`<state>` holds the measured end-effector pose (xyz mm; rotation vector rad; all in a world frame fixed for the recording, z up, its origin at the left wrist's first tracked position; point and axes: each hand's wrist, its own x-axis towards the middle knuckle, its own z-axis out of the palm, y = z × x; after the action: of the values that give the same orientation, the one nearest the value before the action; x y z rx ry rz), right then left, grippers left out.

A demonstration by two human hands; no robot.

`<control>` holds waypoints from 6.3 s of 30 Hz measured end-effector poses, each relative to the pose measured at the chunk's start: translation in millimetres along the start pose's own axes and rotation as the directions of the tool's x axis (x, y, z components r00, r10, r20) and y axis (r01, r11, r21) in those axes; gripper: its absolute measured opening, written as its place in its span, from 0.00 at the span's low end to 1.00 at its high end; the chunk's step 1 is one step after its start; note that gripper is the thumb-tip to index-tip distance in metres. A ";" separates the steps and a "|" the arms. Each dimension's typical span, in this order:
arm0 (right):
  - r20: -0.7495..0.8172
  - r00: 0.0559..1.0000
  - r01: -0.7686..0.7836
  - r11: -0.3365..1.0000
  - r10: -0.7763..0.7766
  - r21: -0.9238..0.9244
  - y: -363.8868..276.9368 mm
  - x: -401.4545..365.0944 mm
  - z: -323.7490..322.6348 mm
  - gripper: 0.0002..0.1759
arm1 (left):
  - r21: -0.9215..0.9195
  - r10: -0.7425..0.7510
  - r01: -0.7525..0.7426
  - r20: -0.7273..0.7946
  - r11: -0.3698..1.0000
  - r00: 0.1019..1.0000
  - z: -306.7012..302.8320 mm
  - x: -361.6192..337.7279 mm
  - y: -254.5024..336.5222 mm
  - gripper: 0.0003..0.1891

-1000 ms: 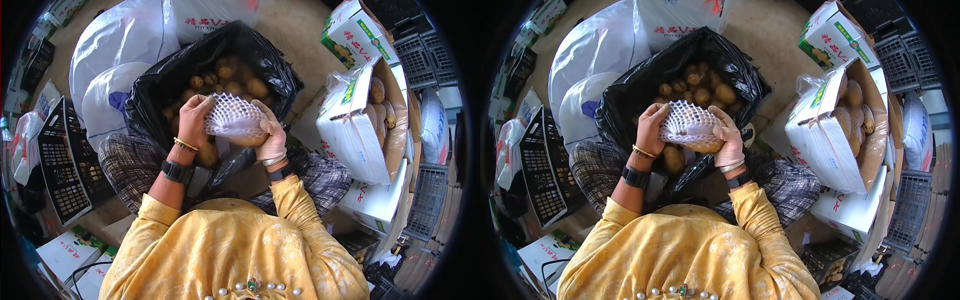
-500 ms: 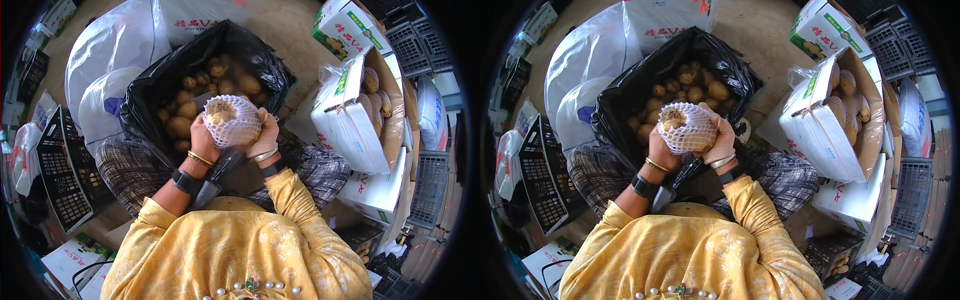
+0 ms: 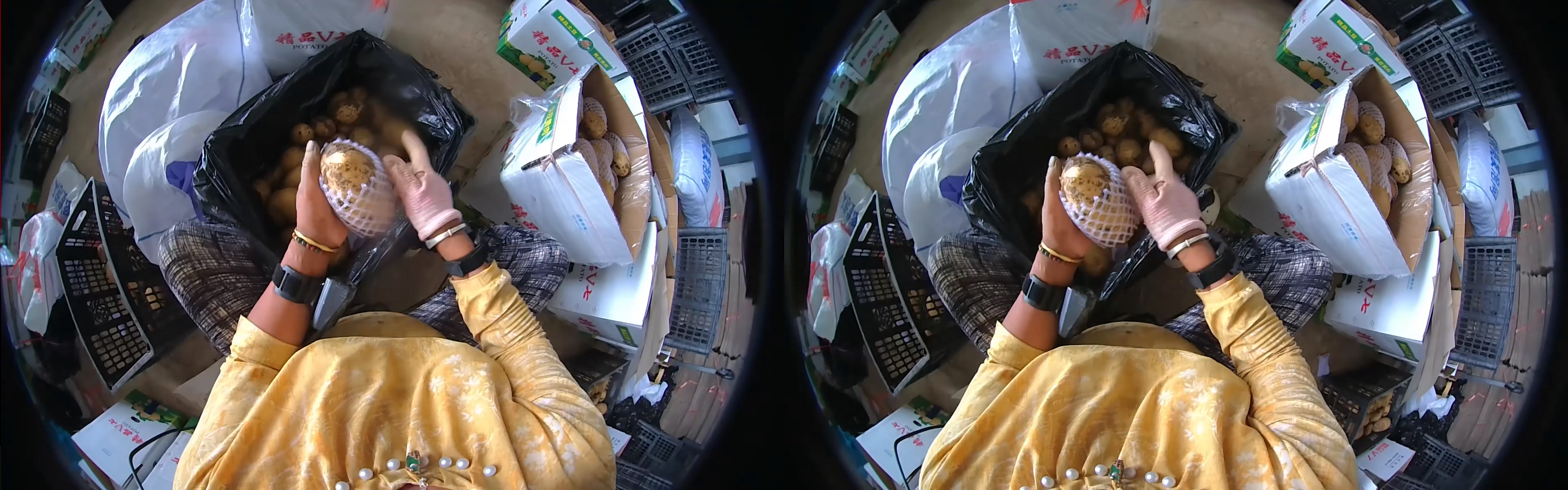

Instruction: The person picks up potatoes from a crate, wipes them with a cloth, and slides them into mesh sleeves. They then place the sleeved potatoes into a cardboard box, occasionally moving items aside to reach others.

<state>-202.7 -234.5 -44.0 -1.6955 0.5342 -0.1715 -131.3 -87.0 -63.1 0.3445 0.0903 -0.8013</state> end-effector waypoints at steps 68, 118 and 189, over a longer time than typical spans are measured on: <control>-0.497 0.851 -0.372 0.470 -0.171 -0.800 -32.4 158.8 -429.4 0.34 | 0.928 0.240 0.139 -0.231 0.347 0.943 -54.6 16.0 55.5 0.09; 0.245 0.934 0.292 0.952 -0.262 -0.093 -89.2 36.1 -83.9 0.09 | 0.308 -0.296 -0.171 -0.427 -0.936 0.854 -228.0 120.2 138.0 0.17; 0.582 0.811 0.496 0.608 -0.069 -0.620 -77.1 44.1 -67.0 0.12 | 0.597 0.288 0.003 -0.391 0.802 0.874 -183.3 130.3 40.8 0.27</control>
<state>-171.5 -305.6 35.8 -2.5439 -0.1449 0.3231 -2.2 -88.8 -251.7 1.1264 0.2677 -0.5570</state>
